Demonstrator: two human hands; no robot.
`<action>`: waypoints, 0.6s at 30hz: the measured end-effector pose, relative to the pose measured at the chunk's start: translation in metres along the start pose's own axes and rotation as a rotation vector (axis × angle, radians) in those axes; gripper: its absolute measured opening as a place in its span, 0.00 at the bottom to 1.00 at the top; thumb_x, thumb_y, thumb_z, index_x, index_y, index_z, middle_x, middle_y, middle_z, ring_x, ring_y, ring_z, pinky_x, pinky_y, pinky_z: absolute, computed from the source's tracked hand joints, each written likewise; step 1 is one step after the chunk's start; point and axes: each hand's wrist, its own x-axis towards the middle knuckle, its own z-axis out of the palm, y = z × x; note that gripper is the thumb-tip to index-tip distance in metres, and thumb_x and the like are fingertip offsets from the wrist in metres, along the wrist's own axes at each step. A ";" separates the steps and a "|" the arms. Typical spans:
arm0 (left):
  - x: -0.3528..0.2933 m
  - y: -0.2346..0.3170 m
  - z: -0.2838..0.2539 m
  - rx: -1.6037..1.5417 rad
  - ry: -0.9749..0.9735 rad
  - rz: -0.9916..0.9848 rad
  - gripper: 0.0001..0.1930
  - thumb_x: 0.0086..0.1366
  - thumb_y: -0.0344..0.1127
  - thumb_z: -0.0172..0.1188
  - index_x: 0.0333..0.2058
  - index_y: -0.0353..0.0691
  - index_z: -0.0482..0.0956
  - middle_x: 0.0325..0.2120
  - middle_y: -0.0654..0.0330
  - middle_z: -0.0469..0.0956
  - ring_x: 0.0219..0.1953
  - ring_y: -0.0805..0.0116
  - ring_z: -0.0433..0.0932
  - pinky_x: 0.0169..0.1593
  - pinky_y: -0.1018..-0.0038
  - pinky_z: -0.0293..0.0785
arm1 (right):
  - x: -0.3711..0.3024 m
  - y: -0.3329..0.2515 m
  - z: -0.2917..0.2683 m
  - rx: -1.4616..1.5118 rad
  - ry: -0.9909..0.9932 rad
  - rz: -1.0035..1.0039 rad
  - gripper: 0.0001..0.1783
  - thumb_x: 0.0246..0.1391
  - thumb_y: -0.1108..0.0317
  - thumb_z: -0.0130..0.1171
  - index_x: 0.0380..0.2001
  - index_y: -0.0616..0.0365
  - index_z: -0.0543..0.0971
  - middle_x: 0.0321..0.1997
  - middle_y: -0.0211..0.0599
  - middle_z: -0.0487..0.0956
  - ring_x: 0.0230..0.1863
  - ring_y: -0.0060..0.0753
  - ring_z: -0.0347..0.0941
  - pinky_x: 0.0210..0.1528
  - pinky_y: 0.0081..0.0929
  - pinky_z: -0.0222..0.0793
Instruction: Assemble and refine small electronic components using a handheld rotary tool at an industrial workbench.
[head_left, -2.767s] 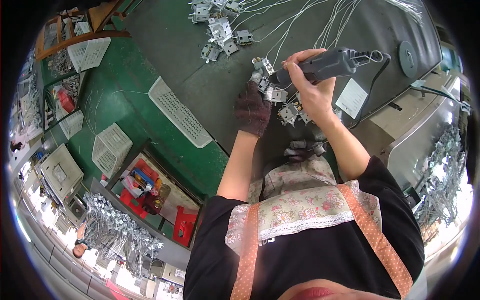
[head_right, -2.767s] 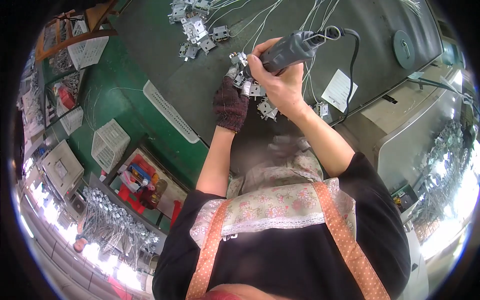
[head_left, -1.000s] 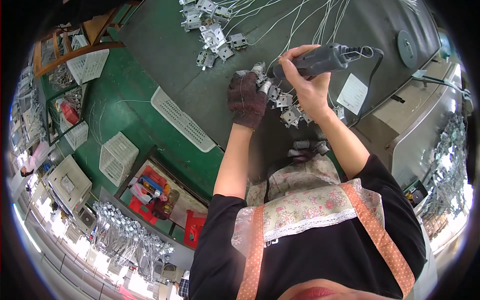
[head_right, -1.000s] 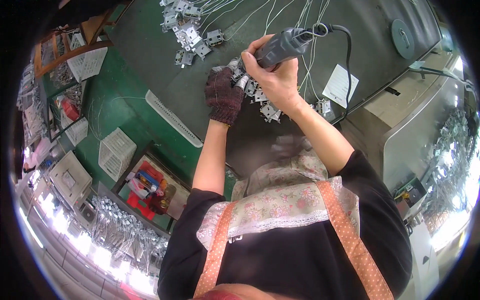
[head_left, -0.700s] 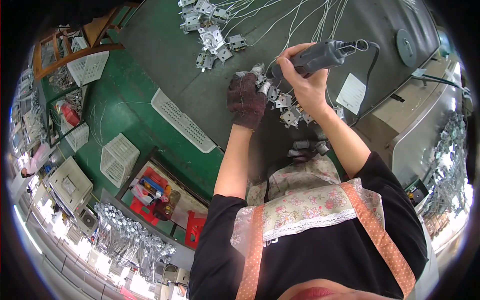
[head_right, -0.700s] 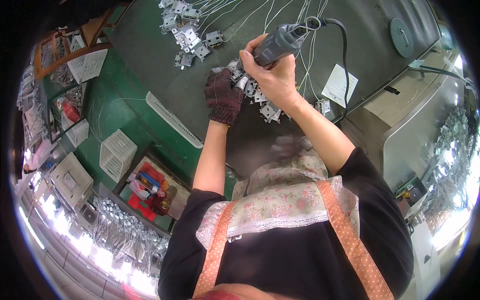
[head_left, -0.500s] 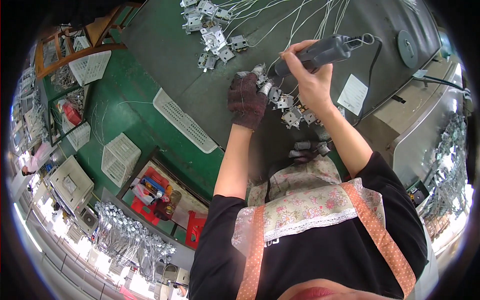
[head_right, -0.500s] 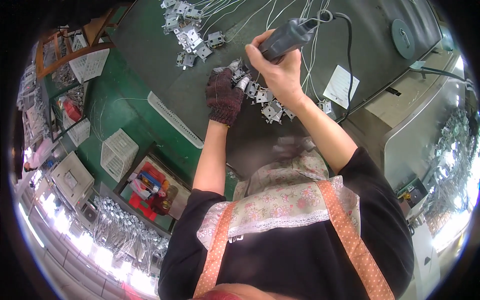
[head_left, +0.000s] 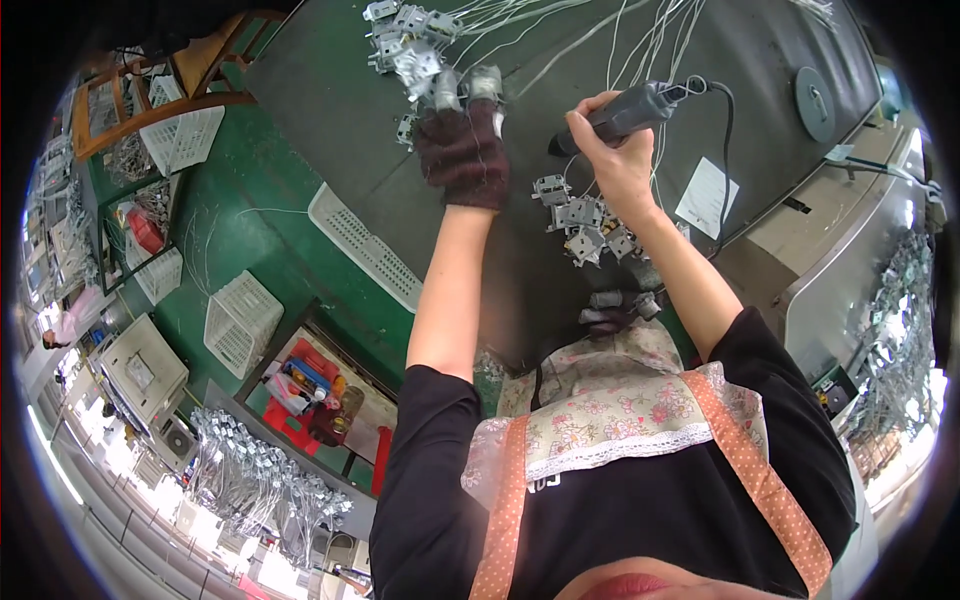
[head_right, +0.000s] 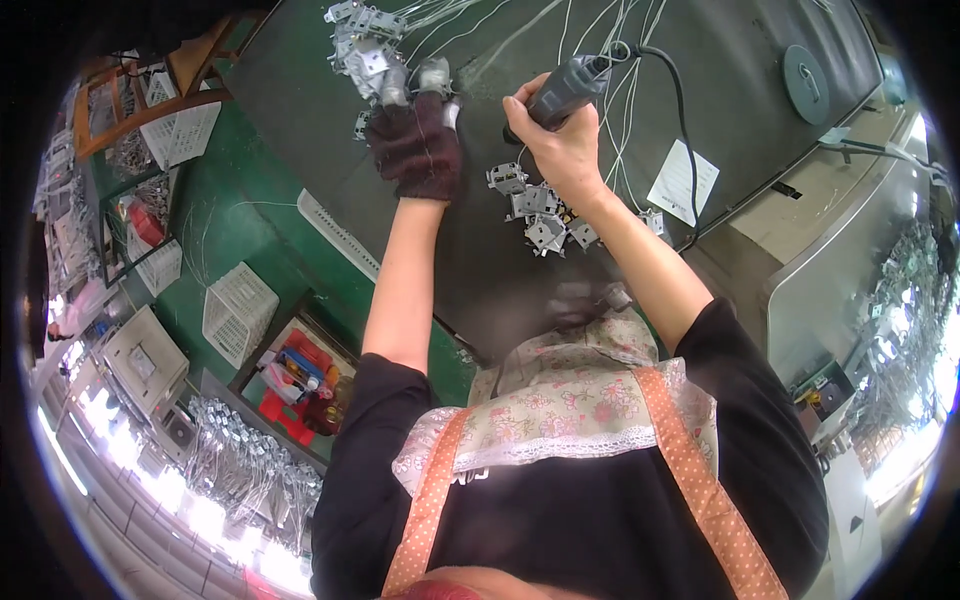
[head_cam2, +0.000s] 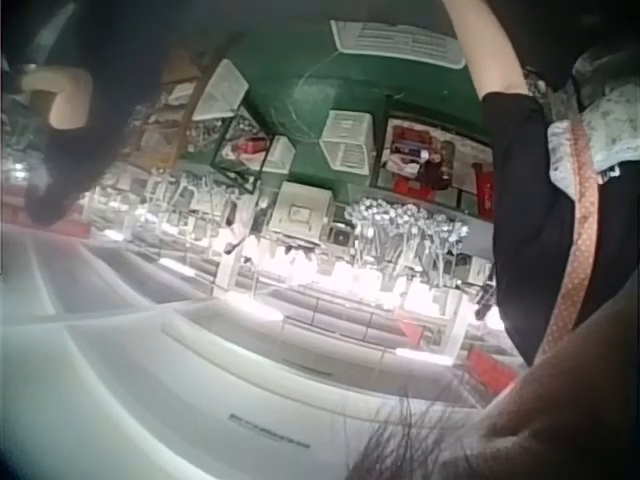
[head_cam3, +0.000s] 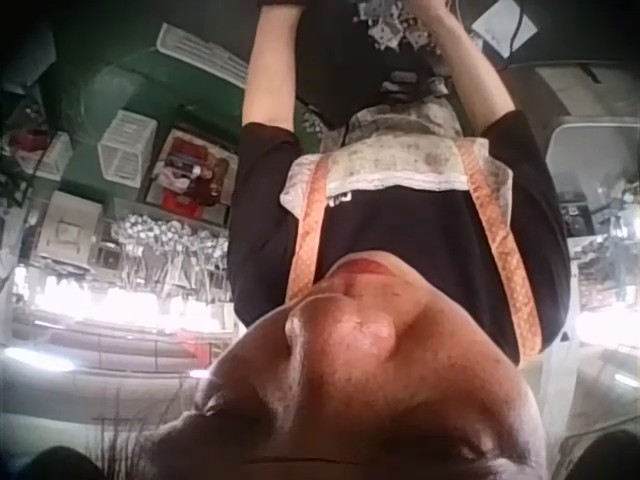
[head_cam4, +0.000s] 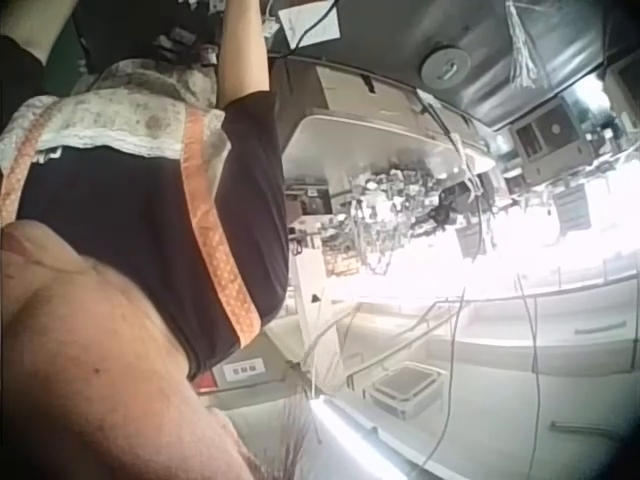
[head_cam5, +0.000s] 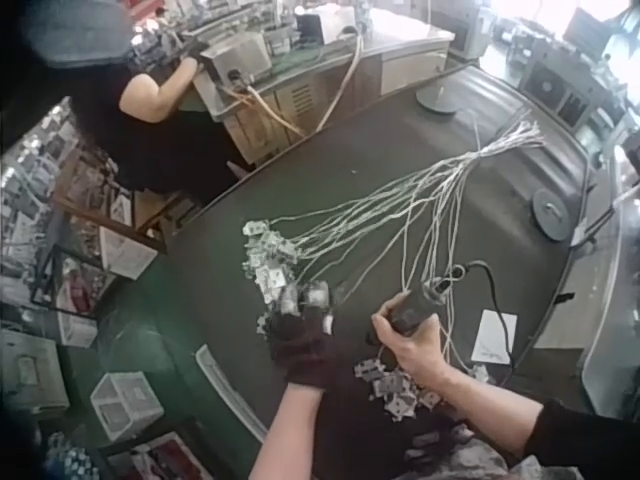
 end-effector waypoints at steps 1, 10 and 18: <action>0.007 0.003 -0.004 -0.007 -0.021 -0.070 0.12 0.57 0.40 0.60 0.39 0.44 0.77 0.40 0.52 0.77 0.43 0.53 0.74 0.43 0.54 0.71 | -0.001 -0.002 0.000 -0.006 -0.002 0.012 0.07 0.51 0.71 0.65 0.29 0.60 0.76 0.24 0.22 0.73 0.26 0.14 0.67 0.30 0.17 0.64; -0.053 0.005 -0.013 -1.052 -0.210 -0.055 0.21 0.55 0.35 0.68 0.48 0.39 0.75 0.44 0.48 0.77 0.42 0.49 0.79 0.44 0.61 0.75 | 0.001 0.004 -0.009 -0.010 0.036 0.003 0.06 0.51 0.72 0.65 0.29 0.60 0.77 0.24 0.21 0.73 0.26 0.12 0.66 0.29 0.16 0.63; -0.063 0.010 -0.016 -0.643 -0.246 -0.079 0.18 0.54 0.34 0.66 0.43 0.37 0.75 0.36 0.47 0.79 0.37 0.46 0.78 0.42 0.56 0.74 | -0.016 -0.026 -0.001 0.106 -0.028 -0.086 0.07 0.51 0.77 0.64 0.32 0.61 0.76 0.26 0.26 0.75 0.28 0.13 0.69 0.28 0.15 0.65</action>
